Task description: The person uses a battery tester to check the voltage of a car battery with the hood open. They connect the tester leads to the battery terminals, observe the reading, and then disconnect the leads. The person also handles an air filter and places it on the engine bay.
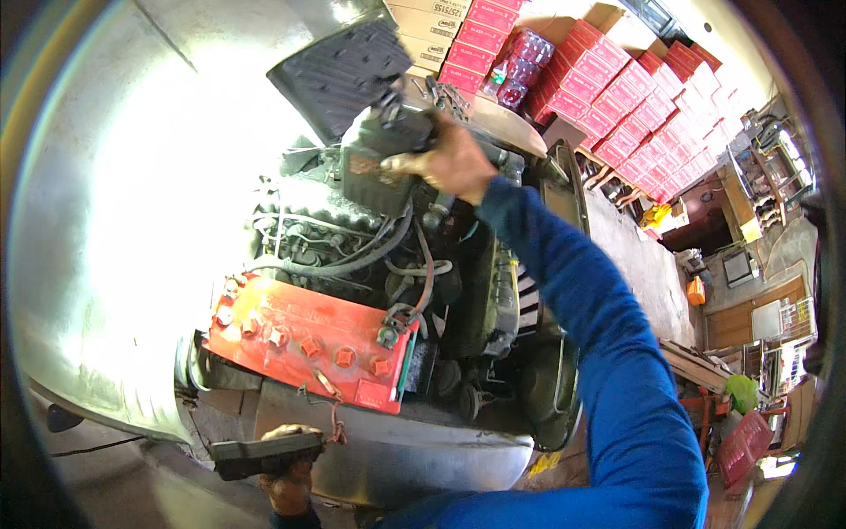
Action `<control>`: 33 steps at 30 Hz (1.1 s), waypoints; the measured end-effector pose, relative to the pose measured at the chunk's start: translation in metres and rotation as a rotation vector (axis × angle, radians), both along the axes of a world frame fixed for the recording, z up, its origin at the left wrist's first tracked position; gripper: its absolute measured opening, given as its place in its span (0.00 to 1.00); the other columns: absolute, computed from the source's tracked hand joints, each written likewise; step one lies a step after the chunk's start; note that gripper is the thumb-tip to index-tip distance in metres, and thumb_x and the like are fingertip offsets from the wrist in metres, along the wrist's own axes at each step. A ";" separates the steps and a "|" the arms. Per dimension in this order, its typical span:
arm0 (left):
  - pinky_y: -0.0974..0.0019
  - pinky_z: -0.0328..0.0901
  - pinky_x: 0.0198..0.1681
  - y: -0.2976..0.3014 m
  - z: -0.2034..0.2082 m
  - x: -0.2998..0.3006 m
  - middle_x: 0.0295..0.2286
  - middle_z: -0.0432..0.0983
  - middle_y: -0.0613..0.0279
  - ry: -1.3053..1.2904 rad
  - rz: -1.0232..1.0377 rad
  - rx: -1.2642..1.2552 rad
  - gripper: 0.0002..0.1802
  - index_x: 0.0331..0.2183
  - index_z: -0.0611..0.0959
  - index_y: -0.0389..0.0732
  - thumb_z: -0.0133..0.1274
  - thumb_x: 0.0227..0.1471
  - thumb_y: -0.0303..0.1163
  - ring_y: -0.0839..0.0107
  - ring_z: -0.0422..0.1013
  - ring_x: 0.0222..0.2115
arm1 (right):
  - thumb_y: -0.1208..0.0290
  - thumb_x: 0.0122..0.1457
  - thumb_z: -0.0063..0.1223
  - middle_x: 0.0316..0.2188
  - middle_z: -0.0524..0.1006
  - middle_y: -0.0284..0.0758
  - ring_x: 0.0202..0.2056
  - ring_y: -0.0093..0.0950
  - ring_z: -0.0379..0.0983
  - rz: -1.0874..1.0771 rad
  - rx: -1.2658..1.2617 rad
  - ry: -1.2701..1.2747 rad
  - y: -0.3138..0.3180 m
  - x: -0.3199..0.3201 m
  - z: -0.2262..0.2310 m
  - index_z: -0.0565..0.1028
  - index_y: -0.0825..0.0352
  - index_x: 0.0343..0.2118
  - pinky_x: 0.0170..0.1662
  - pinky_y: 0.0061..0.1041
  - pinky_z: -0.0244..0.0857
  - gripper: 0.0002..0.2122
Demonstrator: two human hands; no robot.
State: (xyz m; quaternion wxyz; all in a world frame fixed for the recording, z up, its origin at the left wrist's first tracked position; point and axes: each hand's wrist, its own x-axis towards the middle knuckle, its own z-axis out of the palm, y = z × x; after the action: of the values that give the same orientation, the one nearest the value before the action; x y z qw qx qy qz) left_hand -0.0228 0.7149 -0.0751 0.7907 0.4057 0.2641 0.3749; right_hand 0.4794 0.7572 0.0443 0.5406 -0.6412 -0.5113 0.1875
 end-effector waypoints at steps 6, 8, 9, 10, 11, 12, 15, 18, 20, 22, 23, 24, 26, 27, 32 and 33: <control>0.60 0.75 0.41 -0.014 0.027 0.005 0.40 0.78 0.49 0.104 0.101 0.251 0.32 0.51 0.75 0.30 0.67 0.49 0.38 0.62 0.76 0.39 | 0.78 0.47 0.73 0.52 0.75 0.37 0.52 0.28 0.72 0.000 -0.006 -0.011 -0.172 -0.014 0.100 0.63 0.75 0.60 0.59 0.29 0.67 0.38; 0.58 0.75 0.39 -0.023 0.032 0.005 0.42 0.77 0.49 0.090 0.109 0.264 0.33 0.52 0.75 0.29 0.66 0.50 0.36 0.60 0.77 0.39 | 0.80 0.49 0.72 0.51 0.75 0.36 0.52 0.26 0.71 -0.094 -0.081 -0.029 -0.231 -0.018 0.110 0.61 0.72 0.63 0.56 0.28 0.70 0.39; 0.58 0.75 0.38 -0.028 0.035 0.005 0.43 0.77 0.49 0.094 0.128 0.263 0.32 0.53 0.75 0.28 0.66 0.50 0.36 0.59 0.77 0.40 | 0.82 0.50 0.71 0.51 0.76 0.36 0.53 0.26 0.72 -0.091 -0.069 -0.008 -0.258 -0.018 0.110 0.61 0.72 0.63 0.53 0.28 0.72 0.38; 0.58 0.75 0.38 -0.034 0.038 0.004 0.44 0.77 0.49 0.055 0.123 0.281 0.32 0.54 0.75 0.29 0.64 0.51 0.34 0.58 0.78 0.40 | 0.82 0.50 0.71 0.50 0.76 0.35 0.52 0.25 0.72 -0.071 0.006 0.058 -0.279 -0.020 0.103 0.62 0.71 0.63 0.51 0.27 0.73 0.38; 0.57 0.75 0.38 -0.039 0.041 0.004 0.44 0.77 0.50 0.033 0.121 0.332 0.30 0.53 0.75 0.29 0.63 0.52 0.32 0.58 0.77 0.40 | 0.82 0.50 0.71 0.50 0.75 0.34 0.52 0.25 0.72 -0.047 0.082 0.124 -0.298 -0.022 0.094 0.63 0.71 0.63 0.49 0.27 0.74 0.37; 0.57 0.75 0.38 -0.048 0.046 0.003 0.44 0.77 0.50 0.095 0.161 0.337 0.29 0.53 0.75 0.30 0.62 0.51 0.32 0.58 0.77 0.41 | 0.81 0.49 0.72 0.50 0.75 0.32 0.52 0.25 0.72 -0.051 0.026 0.284 -0.318 -0.021 0.089 0.62 0.71 0.63 0.51 0.28 0.72 0.38; 0.63 0.70 0.40 -0.081 0.059 0.001 0.40 0.79 0.50 0.124 0.228 0.395 0.28 0.54 0.75 0.33 0.62 0.55 0.36 0.65 0.75 0.36 | 0.81 0.48 0.73 0.51 0.74 0.32 0.52 0.25 0.71 -0.086 -0.036 0.021 -0.359 -0.014 0.065 0.62 0.71 0.63 0.57 0.29 0.69 0.39; 0.65 0.71 0.40 -0.118 0.070 -0.006 0.41 0.79 0.52 0.135 0.259 0.362 0.28 0.54 0.75 0.33 0.63 0.55 0.35 0.66 0.75 0.39 | 0.80 0.47 0.74 0.52 0.74 0.34 0.55 0.26 0.70 -0.080 -0.098 0.095 -0.386 -0.007 0.042 0.61 0.71 0.64 0.61 0.29 0.64 0.41; 0.64 0.71 0.40 -0.146 0.072 -0.014 0.41 0.79 0.53 0.141 0.286 0.343 0.27 0.53 0.75 0.34 0.63 0.55 0.35 0.65 0.76 0.40 | 0.79 0.47 0.74 0.54 0.73 0.35 0.57 0.27 0.68 -0.062 -0.057 0.097 -0.399 -0.002 0.028 0.60 0.70 0.64 0.61 0.30 0.64 0.42; 0.64 0.72 0.40 -0.168 0.071 -0.022 0.42 0.79 0.54 0.121 0.281 0.331 0.26 0.53 0.76 0.36 0.63 0.55 0.34 0.64 0.76 0.41 | 0.79 0.47 0.74 0.55 0.73 0.35 0.57 0.27 0.68 -0.069 -0.053 0.152 -0.411 0.002 0.015 0.60 0.70 0.64 0.62 0.30 0.64 0.42; 0.64 0.72 0.40 -0.178 0.070 -0.025 0.42 0.79 0.55 0.143 0.310 0.328 0.25 0.53 0.76 0.36 0.62 0.55 0.33 0.64 0.76 0.41 | 0.79 0.47 0.74 0.55 0.73 0.35 0.57 0.27 0.68 -0.070 -0.049 0.179 -0.415 0.004 0.009 0.60 0.70 0.64 0.62 0.30 0.64 0.42; 0.64 0.72 0.40 -0.186 0.068 -0.027 0.42 0.79 0.55 0.151 0.327 0.330 0.24 0.53 0.76 0.37 0.62 0.55 0.32 0.64 0.76 0.41 | 0.78 0.48 0.74 0.55 0.73 0.35 0.57 0.28 0.69 -0.088 -0.062 0.053 -0.419 0.007 0.003 0.60 0.70 0.64 0.61 0.32 0.64 0.41; 0.63 0.72 0.40 -0.201 0.068 -0.032 0.42 0.78 0.57 0.138 0.358 0.321 0.22 0.51 0.77 0.39 0.61 0.56 0.30 0.64 0.76 0.40 | 0.78 0.48 0.73 0.55 0.73 0.36 0.56 0.29 0.70 -0.080 -0.040 0.123 -0.424 0.008 -0.011 0.60 0.69 0.64 0.61 0.32 0.65 0.41; 0.63 0.72 0.40 -0.206 0.068 -0.034 0.41 0.78 0.58 0.147 0.382 0.319 0.21 0.51 0.77 0.39 0.61 0.56 0.29 0.64 0.76 0.40 | 0.78 0.48 0.73 0.55 0.73 0.36 0.56 0.29 0.70 -0.079 -0.029 0.157 -0.426 0.010 -0.018 0.60 0.69 0.64 0.61 0.32 0.66 0.41; 0.61 0.72 0.41 -0.219 0.074 -0.037 0.41 0.78 0.58 0.183 0.397 0.328 0.20 0.50 0.77 0.39 0.61 0.56 0.28 0.64 0.76 0.40 | 0.80 0.49 0.73 0.56 0.73 0.37 0.56 0.30 0.71 -0.098 -0.012 0.200 -0.430 0.023 -0.036 0.61 0.69 0.63 0.60 0.32 0.66 0.39; 0.61 0.72 0.41 -0.219 0.075 -0.036 0.41 0.78 0.58 0.182 0.389 0.337 0.20 0.50 0.77 0.39 0.61 0.56 0.28 0.64 0.76 0.40 | 0.80 0.49 0.73 0.56 0.73 0.37 0.56 0.30 0.71 -0.112 0.004 0.215 -0.431 0.027 -0.038 0.61 0.69 0.63 0.60 0.32 0.66 0.39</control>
State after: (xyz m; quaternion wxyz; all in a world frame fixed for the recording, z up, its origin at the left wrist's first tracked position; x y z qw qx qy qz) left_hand -0.0592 0.4958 -0.0005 0.5981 0.5051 0.3412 0.5203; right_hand 0.5060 0.3267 0.0058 0.6032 -0.6440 -0.4140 0.2236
